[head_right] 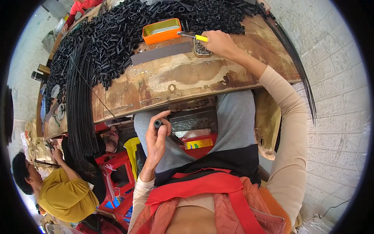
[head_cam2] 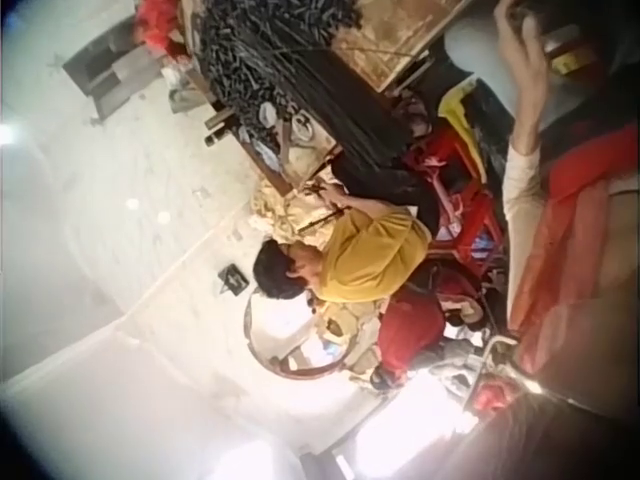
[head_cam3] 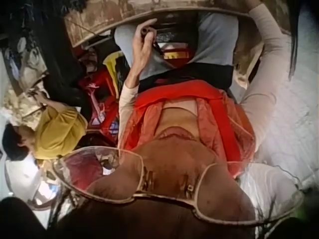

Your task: Gathering black plastic strips into bundles and trimming them to length using a jig and hand cutters.

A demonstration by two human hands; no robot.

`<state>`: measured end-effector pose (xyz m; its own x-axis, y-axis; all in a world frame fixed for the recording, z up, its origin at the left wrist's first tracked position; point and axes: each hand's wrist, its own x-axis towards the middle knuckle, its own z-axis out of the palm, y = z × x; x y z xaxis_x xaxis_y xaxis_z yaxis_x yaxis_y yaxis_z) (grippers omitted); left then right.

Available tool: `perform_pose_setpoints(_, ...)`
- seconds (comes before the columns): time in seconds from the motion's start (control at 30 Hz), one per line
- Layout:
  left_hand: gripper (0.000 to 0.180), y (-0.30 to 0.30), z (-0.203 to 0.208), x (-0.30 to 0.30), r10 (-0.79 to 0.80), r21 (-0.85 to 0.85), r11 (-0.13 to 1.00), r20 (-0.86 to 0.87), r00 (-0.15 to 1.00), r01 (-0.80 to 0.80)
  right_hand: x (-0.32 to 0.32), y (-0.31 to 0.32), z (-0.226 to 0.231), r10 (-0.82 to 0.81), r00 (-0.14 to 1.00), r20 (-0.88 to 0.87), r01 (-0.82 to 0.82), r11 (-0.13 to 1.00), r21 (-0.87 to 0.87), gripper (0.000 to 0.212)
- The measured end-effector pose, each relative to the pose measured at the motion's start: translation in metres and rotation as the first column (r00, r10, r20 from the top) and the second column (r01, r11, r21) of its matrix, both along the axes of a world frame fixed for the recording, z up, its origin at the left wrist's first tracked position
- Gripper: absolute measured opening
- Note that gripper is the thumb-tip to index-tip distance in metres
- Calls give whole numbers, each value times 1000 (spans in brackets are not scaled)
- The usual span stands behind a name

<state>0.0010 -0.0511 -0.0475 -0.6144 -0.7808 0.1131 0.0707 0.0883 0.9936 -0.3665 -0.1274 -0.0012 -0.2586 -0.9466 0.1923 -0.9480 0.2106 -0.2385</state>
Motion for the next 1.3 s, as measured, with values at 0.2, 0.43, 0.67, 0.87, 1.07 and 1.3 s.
perform_pose_setpoints(0.2, 41, 10, 8, 0, -25, 6, 1000, -39, 999, 25, -1, -7, 0, 53, 998, -22, -50, 992, 113, 28)
perform_pose_setpoints(0.43, 37, 26, 30, 7, 47, 48, 998, -162, 986, -40, -19, -10, 5, 56, 963, 263, -92, 987, 129, 36)
perform_pose_setpoints(0.67, 34, 40, 39, 16, 52, 12, 999, -218, 975, -50, -13, -12, -6, 15, 975, 221, -26, 999, 45, 29)
perform_pose_setpoints(0.87, 49, 53, 58, 17, -3, -105, 994, -155, 988, -14, -39, -18, -10, -20, 678, 735, -68, 994, 90, 18)
perform_pose_setpoints(1.07, 56, 59, 71, 18, -67, -212, 976, -85, 994, 47, -27, 0, -1, -43, 514, 857, -52, 995, 81, 17)
perform_pose_setpoints(1.3, 46, 45, 52, 5, -76, -101, 993, -185, 980, 58, 91, 98, 29, 67, -100, 993, -102, 992, -77, 17)
